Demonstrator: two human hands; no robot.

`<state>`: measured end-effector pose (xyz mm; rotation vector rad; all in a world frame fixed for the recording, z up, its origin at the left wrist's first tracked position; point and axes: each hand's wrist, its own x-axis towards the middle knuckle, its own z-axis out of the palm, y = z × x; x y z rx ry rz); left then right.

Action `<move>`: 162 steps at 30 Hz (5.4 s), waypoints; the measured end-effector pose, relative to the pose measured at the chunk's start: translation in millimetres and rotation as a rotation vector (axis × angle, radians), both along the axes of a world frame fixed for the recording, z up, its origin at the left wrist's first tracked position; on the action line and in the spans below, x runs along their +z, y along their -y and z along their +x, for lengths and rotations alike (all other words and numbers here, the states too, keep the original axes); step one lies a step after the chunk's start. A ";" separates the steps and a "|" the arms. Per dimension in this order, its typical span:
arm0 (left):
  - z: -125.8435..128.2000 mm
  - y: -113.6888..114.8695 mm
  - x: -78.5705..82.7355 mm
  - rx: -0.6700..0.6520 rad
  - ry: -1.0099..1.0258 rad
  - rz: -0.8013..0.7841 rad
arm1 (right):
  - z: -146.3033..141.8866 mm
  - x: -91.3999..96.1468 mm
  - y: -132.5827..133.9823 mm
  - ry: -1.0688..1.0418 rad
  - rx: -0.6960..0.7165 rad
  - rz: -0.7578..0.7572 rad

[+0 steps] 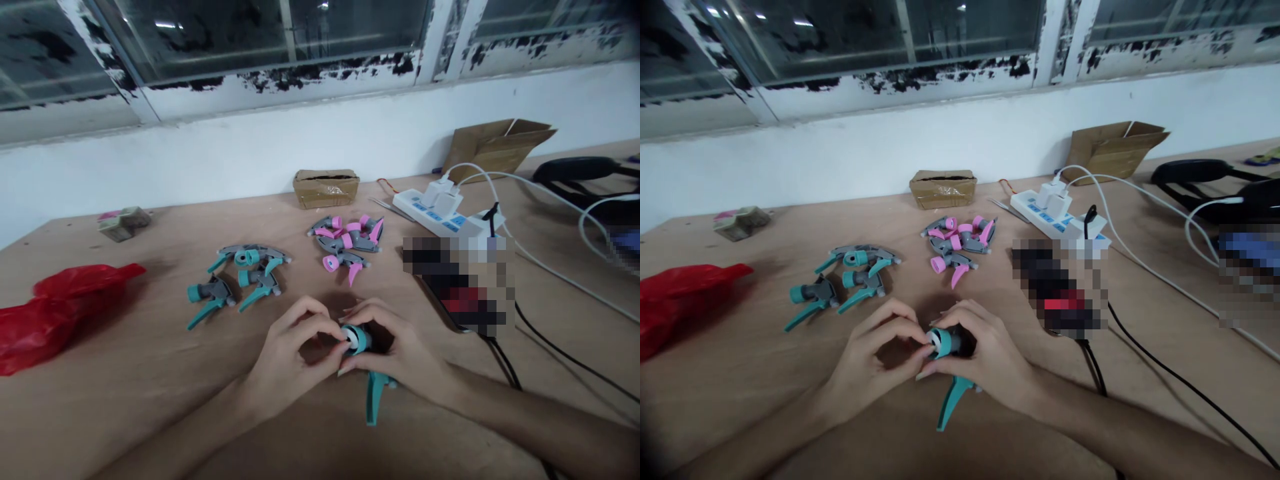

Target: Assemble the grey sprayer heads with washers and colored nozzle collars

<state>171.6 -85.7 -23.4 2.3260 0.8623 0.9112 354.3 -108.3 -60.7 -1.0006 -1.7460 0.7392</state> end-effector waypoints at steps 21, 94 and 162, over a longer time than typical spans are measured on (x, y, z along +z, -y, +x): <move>1.6 -6.0 3.6 -0.017 -0.043 -0.083 | -1.0 -0.7 -0.9 0.014 -0.009 -0.013; -108.1 -88.7 -6.7 0.736 -0.558 0.195 | -95.8 11.8 -36.9 0.713 -0.074 0.324; 5.6 -0.4 -20.3 0.061 -0.404 0.200 | 31.5 1.1 -26.1 0.751 0.039 0.280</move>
